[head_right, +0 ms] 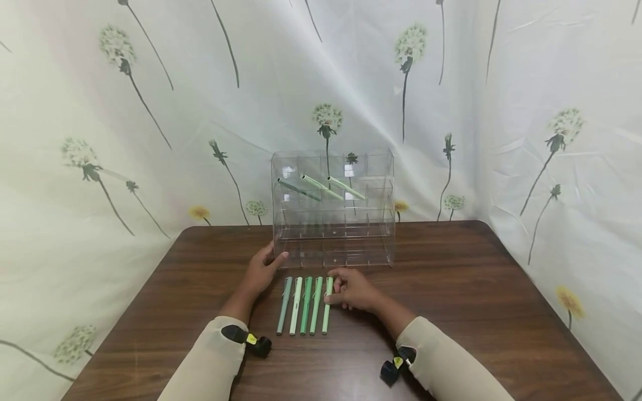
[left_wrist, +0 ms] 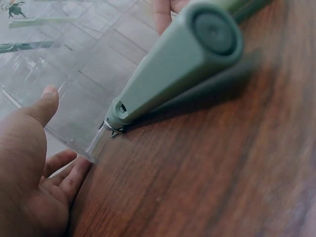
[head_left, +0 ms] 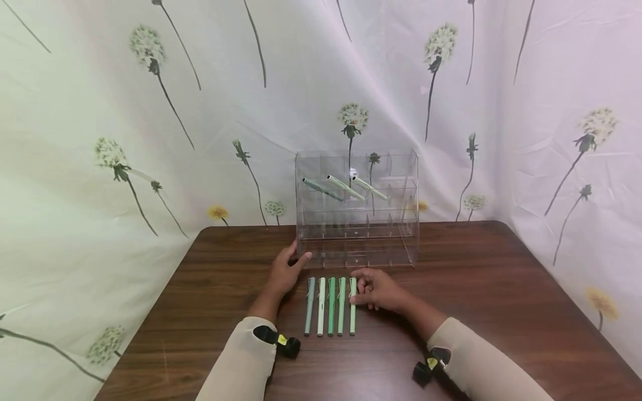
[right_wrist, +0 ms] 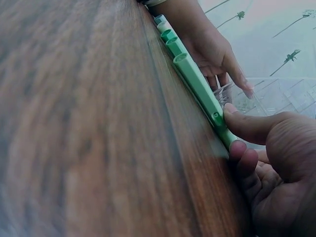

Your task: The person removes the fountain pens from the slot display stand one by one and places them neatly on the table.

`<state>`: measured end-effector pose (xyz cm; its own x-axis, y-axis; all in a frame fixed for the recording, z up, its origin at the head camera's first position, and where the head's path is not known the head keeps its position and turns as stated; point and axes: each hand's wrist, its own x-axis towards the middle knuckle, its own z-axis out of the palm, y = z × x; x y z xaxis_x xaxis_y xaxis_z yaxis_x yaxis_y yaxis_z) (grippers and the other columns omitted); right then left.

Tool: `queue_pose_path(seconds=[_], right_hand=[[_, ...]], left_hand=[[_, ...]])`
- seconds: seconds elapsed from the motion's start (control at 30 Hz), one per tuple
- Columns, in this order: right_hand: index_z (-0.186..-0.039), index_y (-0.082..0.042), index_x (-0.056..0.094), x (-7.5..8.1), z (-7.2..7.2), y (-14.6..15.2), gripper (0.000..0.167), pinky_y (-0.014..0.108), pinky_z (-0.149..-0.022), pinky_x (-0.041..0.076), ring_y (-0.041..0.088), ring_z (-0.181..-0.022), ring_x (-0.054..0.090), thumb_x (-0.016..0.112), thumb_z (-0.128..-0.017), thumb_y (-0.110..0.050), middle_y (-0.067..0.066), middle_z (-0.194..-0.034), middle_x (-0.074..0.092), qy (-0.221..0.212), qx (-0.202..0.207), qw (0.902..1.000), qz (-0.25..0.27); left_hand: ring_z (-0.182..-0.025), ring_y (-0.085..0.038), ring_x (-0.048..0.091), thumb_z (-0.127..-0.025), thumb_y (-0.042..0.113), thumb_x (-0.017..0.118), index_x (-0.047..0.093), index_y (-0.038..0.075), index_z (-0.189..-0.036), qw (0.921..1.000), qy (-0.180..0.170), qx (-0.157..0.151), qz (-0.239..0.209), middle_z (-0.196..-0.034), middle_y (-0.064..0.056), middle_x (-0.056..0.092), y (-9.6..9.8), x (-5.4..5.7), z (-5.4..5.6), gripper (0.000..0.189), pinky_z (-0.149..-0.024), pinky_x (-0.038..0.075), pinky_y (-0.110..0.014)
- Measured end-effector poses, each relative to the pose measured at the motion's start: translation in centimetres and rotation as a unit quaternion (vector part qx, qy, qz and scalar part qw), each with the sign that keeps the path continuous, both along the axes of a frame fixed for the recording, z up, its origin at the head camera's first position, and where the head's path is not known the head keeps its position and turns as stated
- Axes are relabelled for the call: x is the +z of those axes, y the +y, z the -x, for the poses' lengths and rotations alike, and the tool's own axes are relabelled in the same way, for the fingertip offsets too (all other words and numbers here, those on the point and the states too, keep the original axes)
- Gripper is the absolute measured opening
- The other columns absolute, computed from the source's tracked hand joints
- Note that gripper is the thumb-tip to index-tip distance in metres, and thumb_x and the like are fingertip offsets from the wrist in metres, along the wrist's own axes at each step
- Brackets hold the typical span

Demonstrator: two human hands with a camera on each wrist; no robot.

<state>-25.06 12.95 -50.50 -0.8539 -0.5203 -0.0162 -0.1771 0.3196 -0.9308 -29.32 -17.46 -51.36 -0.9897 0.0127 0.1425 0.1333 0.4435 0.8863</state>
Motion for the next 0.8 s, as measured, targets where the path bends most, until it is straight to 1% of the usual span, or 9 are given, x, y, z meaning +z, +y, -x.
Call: queue_pose_path(seconds=[0.17,0.37,0.57,0.73,0.8], right_hand=[[-0.153,0.012,0.051,-0.12,0.02,-0.05,0.075,0.023,-0.046,0.044,0.010,-0.055,0.055,0.088,-0.092,-0.009,0.001,-0.087,0.058,-0.002,0.001,1.0000,0.002],[-0.154,0.010,0.051,-0.41,0.06,0.09,0.075,0.023,-0.047,0.045,0.012,-0.056,0.055,0.088,-0.092,-0.009,0.001,-0.088,0.057,0.000,-0.002,1.0000,-0.003],[-0.156,0.012,0.048,-0.65,0.20,0.25,0.077,0.023,-0.046,0.046,0.012,-0.056,0.055,0.087,-0.093,-0.009,0.002,-0.086,0.059,0.009,0.004,0.9999,0.006],[-0.157,0.013,0.046,-0.49,0.24,0.30,0.077,0.023,-0.046,0.046,0.012,-0.055,0.056,0.086,-0.095,-0.010,0.003,-0.084,0.062,0.013,0.010,0.9998,0.011],[-0.158,0.013,0.045,-0.29,0.23,0.30,0.078,0.023,-0.046,0.046,0.011,-0.054,0.056,0.085,-0.095,-0.010,0.003,-0.084,0.063,0.011,0.010,0.9998,0.014]], left_hand=[[-0.152,-0.041,0.050,-0.107,0.046,0.071,0.035,0.030,-0.172,1.0000,-0.001,-0.002,0.004,-0.164,-0.020,0.051,0.02,0.07,-0.05,0.076,-0.126,0.040,-0.061],[-0.155,-0.040,0.047,-0.107,0.048,0.070,0.036,0.029,-0.172,1.0000,-0.007,-0.001,0.006,-0.166,-0.019,0.049,0.14,0.26,-0.21,0.076,-0.128,0.038,-0.061],[-0.155,-0.043,0.046,-0.108,0.045,0.070,0.035,0.025,-0.173,1.0000,0.002,-0.001,0.009,-0.166,-0.022,0.049,0.27,0.43,-0.38,0.076,-0.128,0.037,-0.063],[-0.157,-0.044,0.044,-0.108,0.044,0.070,0.035,0.023,-0.172,1.0000,0.004,-0.002,0.005,-0.169,-0.022,0.046,0.20,0.47,-0.44,0.076,-0.129,0.036,-0.063],[-0.157,-0.044,0.043,-0.108,0.045,0.070,0.035,0.023,-0.173,1.0000,0.004,-0.002,0.005,-0.169,-0.022,0.045,0.16,0.45,-0.42,0.077,-0.129,0.035,-0.063]])
